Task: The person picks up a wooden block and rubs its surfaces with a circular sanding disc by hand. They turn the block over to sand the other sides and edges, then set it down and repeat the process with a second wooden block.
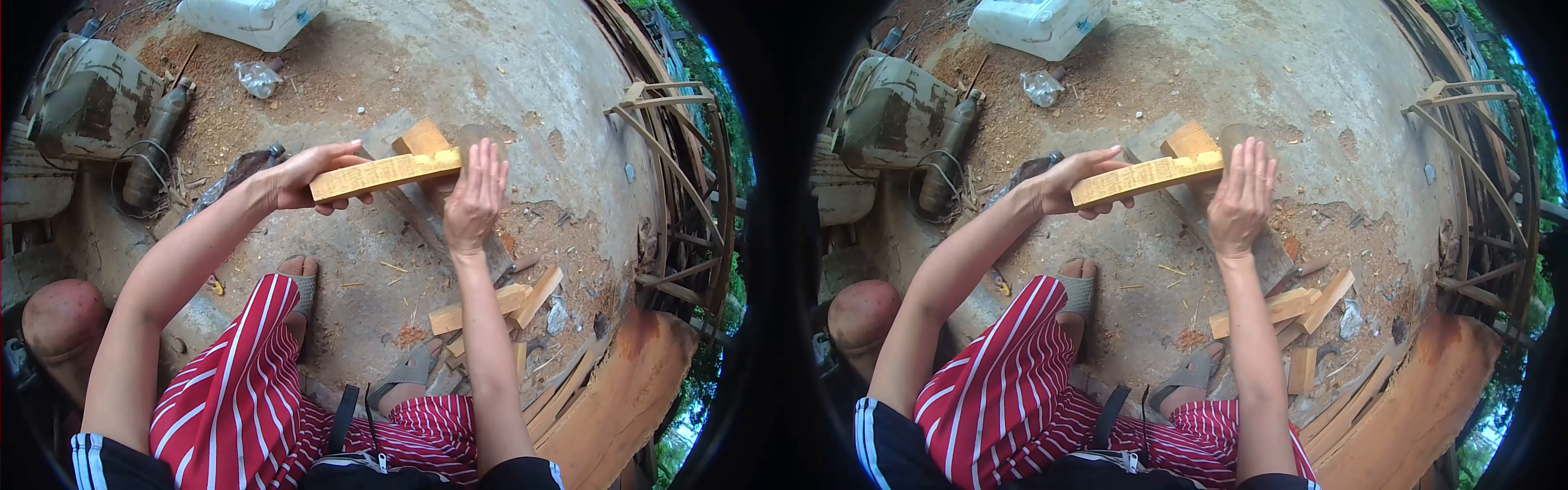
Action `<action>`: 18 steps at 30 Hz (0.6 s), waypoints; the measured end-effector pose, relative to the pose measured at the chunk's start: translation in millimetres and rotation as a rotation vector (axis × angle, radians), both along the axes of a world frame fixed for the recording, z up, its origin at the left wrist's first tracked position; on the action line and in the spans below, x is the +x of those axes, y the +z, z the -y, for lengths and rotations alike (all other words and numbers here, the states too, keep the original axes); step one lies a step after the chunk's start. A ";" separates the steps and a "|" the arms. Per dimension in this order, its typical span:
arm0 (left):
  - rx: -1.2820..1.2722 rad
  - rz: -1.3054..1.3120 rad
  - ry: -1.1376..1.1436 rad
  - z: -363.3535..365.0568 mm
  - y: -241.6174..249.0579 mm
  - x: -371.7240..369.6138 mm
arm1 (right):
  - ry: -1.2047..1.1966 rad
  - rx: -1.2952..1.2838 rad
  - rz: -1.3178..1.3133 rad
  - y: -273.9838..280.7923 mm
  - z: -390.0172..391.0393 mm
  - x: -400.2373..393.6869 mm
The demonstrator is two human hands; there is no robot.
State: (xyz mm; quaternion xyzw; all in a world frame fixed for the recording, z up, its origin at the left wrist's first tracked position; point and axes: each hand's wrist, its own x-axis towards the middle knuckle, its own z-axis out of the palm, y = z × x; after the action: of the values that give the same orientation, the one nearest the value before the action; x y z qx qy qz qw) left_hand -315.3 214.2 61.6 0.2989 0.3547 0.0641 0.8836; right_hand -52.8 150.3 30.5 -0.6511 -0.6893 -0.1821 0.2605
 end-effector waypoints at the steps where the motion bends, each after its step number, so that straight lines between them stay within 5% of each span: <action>1: 0.005 0.007 -0.008 -1.8 -0.3 1.1 | -0.005 -0.012 -0.054 -3.0 7.4 -9.4; 5: -0.127 0.002 -0.012 -5.4 -11.9 -1.2 | 0.313 -0.068 -0.184 4.5 31.2 -75.5; 9: -0.388 -0.173 0.414 7.3 7.2 -4.7 | 0.556 -0.217 -0.327 41.4 55.1 -122.1; 12: -0.326 0.115 0.081 -3.6 -19.9 -15.4 | 0.466 -0.039 -0.092 11.7 32.3 -71.4; 16: -0.237 0.187 0.022 -3.8 -7.5 -6.6 | -0.023 -0.077 -0.073 18.0 11.1 11.9; 18: -0.242 0.177 0.011 -7.8 -12.5 -7.3 | -0.028 -0.064 -0.117 7.7 12.4 -3.1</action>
State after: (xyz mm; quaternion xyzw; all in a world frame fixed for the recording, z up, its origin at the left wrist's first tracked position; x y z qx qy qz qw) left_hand -322.5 222.1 49.1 0.1815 0.2820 0.0521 0.9407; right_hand -55.9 137.9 38.2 -0.6781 -0.6693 -0.1249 0.2769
